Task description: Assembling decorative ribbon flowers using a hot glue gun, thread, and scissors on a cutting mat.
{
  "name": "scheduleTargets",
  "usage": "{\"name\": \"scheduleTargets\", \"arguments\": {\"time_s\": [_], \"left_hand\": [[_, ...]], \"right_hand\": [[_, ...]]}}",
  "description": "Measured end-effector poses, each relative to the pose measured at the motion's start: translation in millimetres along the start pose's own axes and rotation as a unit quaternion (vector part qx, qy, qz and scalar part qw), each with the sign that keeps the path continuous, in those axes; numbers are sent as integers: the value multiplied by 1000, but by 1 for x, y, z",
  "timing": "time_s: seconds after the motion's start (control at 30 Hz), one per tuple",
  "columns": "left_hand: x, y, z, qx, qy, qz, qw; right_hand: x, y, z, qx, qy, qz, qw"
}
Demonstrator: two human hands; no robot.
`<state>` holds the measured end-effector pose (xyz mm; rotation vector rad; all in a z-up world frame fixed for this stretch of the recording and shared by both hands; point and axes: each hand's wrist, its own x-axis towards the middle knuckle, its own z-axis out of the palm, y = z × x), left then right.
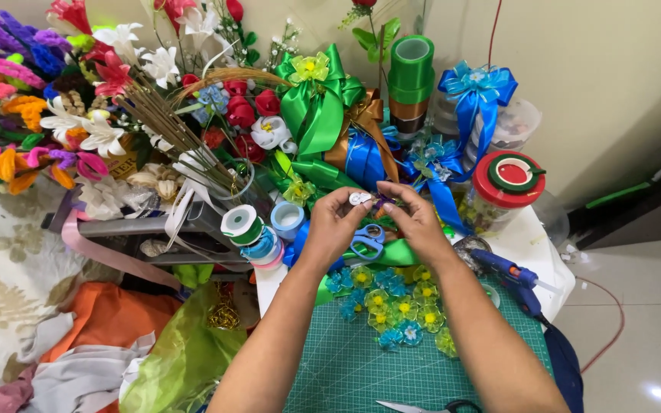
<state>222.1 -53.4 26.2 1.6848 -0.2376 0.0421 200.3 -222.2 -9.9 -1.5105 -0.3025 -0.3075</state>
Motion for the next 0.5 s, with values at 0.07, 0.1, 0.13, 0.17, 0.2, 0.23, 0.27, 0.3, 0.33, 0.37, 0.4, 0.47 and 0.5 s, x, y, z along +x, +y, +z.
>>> {"name": "scheduleTargets", "arguments": {"time_s": [0.07,0.1,0.13,0.17,0.2,0.23,0.27,0.3,0.33,0.37,0.4,0.47,0.5], "left_hand": [[-1,2,-1,4,-1,-4,1000],[-1,3,-1,6,-3,-9,1000],[-1,3,-1,7,-3,-9,1000],[-1,3,-2,1,-5,-8,1000],[-1,4,-1,-5,-7,-5,1000],[-1,3,-2,-5,-8,-4,1000],[0,2,-2,-8,-8,-5,1000],[1,1,-3,-12,-9,-5,1000],[2,2,-3,-12,-9,-4,1000],[3,2,-3,-17,-9,-5,1000],[3,2,-4,-22,-10,-7,1000],[6,-4,-2,-35,-8,-7,999],[9,-6,-1,-47,-6,-7,999]], "right_hand": [[-3,-18,7,31,-9,21,999],[-4,-27,10,61,-18,43,997],[-3,-28,11,61,-18,43,997],[-2,-30,12,59,-14,54,997],[-1,-31,12,56,-10,63,996],[-2,-21,12,56,-10,63,996],[-1,-11,12,68,1,72,995],[0,-1,11,81,11,82,993],[0,-2,11,81,12,81,993],[0,-2,12,89,28,87,992],[-1,-3,13,96,43,95,990],[-3,-8,14,107,59,97,988],[-3,-11,14,117,75,98,985]]}}
